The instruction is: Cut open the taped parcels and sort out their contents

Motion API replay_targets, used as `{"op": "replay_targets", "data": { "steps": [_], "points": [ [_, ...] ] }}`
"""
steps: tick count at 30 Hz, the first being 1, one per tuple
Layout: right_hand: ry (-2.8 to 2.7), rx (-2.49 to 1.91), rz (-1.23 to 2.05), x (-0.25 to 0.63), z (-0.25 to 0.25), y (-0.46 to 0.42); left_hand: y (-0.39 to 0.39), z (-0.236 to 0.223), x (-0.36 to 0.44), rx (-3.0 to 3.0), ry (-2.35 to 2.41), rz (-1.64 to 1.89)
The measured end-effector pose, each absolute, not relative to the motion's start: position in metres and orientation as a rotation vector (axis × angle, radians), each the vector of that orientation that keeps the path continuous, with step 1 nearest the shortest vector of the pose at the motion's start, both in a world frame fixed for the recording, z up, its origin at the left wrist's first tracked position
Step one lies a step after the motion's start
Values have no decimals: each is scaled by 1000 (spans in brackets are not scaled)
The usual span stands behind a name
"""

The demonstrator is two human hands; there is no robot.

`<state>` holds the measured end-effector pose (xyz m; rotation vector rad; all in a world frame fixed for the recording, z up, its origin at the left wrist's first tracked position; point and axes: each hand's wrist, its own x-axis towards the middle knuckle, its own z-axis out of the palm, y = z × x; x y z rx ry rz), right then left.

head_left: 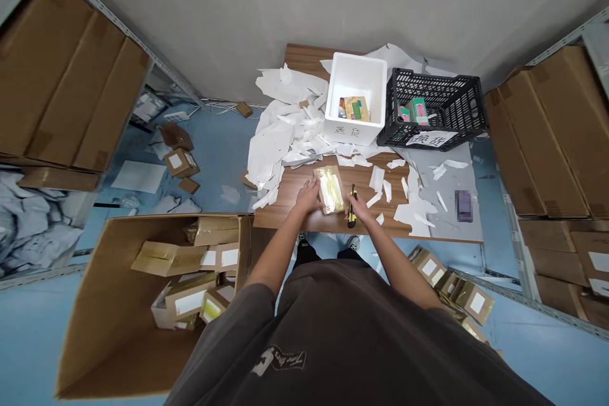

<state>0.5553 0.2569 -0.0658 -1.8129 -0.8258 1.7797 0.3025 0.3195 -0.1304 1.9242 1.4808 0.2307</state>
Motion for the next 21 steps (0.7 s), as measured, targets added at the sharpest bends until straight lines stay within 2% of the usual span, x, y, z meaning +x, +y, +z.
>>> {"op": "replay_targets", "data": {
  "steps": [4, 10, 13, 21],
  "points": [
    [-1177, -1947, 1654, 540, -63, 290, 321, -119, 304, 1973, 1405, 70],
    [-1873, -2316, 1171, 498, -52, 347, 327, -93, 313, 2046, 1474, -206],
    [-1964, -2456, 1137, 480, -48, 367, 327, -84, 314, 2044, 1457, -265],
    [-2156, -2425, 1039, 474, -51, 369, 317, -76, 321, 1980, 1530, -263]
  ]
}}
